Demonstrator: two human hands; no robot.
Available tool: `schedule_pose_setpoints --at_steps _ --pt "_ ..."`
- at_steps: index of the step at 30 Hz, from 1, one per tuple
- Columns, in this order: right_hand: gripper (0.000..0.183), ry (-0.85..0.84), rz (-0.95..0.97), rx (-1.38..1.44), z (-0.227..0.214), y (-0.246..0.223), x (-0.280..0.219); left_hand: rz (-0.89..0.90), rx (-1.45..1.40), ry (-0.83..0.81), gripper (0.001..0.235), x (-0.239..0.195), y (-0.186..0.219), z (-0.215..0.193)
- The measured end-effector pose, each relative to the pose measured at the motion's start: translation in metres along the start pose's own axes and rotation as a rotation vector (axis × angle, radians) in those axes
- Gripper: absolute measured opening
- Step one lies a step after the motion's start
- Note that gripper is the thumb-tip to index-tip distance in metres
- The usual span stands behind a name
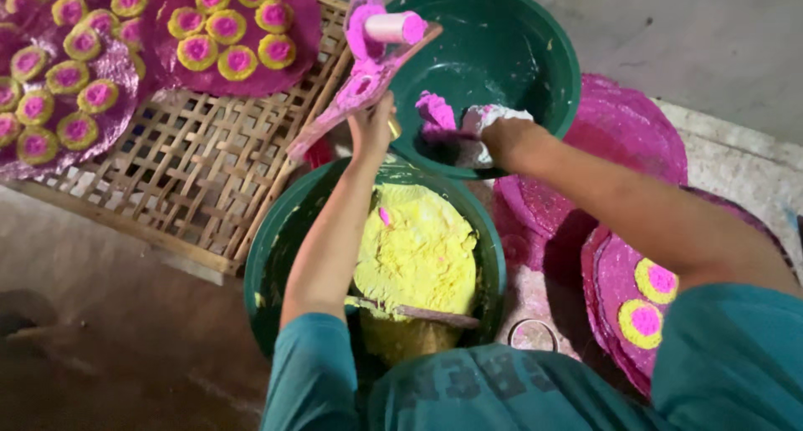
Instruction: The person scoops yellow dough into a handheld press and extrudes circular shapes onto a pink glittery mat. They then use a smaller press to add pink centers to the yellow circles, repeating the cycle and arranging the finished pieces on the mat.
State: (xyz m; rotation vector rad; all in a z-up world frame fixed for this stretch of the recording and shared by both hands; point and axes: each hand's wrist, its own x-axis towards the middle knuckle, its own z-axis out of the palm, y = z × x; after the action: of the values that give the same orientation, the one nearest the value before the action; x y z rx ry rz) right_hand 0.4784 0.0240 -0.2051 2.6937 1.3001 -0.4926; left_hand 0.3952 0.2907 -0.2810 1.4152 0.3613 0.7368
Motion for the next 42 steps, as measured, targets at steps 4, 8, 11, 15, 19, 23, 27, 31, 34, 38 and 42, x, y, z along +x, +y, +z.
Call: schedule_pose_setpoints --at_steps 4,8,11,15,19,23,27,31,34,38,42 --pt "0.032 -0.072 -0.016 0.192 -0.056 0.029 -0.047 0.235 0.257 -0.054 0.012 -0.016 0.059 -0.037" --pt "0.045 -0.144 0.072 0.32 -0.136 0.045 -0.128 0.392 0.508 -0.205 0.025 -0.05 0.14 -0.082" --pt "0.042 -0.176 -0.213 0.498 -0.171 0.017 -0.159 0.323 0.653 -0.327 0.025 -0.082 0.185 -0.082" --pt "0.04 -0.105 -0.25 0.248 -0.178 -0.068 -0.172 0.463 0.852 -0.514 0.028 -0.136 0.203 -0.059" --pt "0.051 -0.052 -0.293 -0.481 -0.139 -0.165 -0.204 0.416 0.818 -0.685 0.032 -0.187 0.209 -0.06" --pt "0.046 0.28 -0.584 -0.465 -0.152 -0.176 -0.246 0.256 0.853 -0.46 0.037 -0.212 0.243 -0.091" --pt "0.05 0.426 -0.235 0.014 -0.178 -0.164 -0.277 -0.293 0.944 -0.213 0.025 -0.21 0.262 -0.114" --pt "0.083 0.5 -0.485 0.736 -0.116 -0.212 -0.241 0.321 0.553 -0.122 0.028 -0.23 0.228 -0.104" --pt "0.079 0.769 -0.444 0.365 -0.049 -0.225 -0.225 0.292 0.407 -0.095 0.027 -0.227 0.201 -0.11" --pt "0.06 0.553 -0.444 0.659 -0.015 -0.186 -0.236 -0.147 0.112 0.11 0.023 -0.213 0.19 -0.135" --pt "0.047 0.455 -0.345 0.877 -0.03 -0.171 -0.231 0.257 0.628 -0.017 0.031 -0.216 0.201 -0.129"
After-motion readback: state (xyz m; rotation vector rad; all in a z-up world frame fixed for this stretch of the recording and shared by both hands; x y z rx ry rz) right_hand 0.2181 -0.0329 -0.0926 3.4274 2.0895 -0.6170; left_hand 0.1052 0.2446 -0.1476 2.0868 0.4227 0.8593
